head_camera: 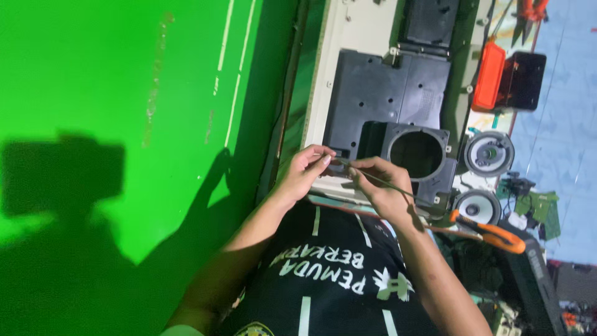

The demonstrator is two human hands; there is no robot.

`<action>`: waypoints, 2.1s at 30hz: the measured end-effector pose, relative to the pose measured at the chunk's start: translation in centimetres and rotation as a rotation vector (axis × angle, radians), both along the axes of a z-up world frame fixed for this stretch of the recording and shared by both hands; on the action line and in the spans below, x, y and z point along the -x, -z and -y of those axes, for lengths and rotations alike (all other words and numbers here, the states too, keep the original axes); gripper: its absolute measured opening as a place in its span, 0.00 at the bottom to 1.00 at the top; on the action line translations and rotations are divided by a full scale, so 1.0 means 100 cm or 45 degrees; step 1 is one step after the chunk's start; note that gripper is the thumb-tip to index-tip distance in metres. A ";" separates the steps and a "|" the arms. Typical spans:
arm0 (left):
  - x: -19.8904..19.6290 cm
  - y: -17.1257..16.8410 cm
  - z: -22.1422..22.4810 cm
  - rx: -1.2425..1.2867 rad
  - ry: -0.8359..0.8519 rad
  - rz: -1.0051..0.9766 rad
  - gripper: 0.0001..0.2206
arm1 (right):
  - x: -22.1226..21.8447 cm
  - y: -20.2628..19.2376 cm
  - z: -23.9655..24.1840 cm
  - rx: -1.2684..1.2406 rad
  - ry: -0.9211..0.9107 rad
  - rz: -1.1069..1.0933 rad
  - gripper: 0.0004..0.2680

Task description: The person uses a screwdriver to unscrew components from a black electronic casing and handles a long metal rod.

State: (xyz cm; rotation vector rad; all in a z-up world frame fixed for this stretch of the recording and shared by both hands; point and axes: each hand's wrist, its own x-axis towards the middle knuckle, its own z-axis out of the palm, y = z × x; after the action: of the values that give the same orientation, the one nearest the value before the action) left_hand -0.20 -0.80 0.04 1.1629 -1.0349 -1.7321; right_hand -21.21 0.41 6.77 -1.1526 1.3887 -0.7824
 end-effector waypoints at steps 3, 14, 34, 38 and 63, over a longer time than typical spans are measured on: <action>-0.001 0.000 0.004 -0.120 0.066 -0.072 0.08 | -0.005 0.001 0.000 -0.006 0.044 -0.023 0.06; -0.007 0.009 0.009 -0.112 0.189 -0.149 0.08 | -0.016 0.005 -0.006 -0.014 0.123 0.031 0.06; -0.013 0.014 0.007 -0.081 0.232 -0.102 0.08 | -0.021 0.011 -0.015 -0.057 0.169 0.067 0.06; -0.013 0.012 0.006 -0.078 0.220 -0.071 0.07 | -0.022 0.008 -0.015 -0.066 0.151 0.041 0.07; -0.011 0.021 0.000 0.068 0.270 0.093 0.07 | -0.017 0.011 -0.012 0.002 0.044 -0.104 0.06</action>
State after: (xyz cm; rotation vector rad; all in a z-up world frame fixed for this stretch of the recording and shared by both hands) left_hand 0.94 -0.80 -2.09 1.1231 -1.2808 -1.8233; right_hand -19.47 1.65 5.63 -1.1758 1.4793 -0.7681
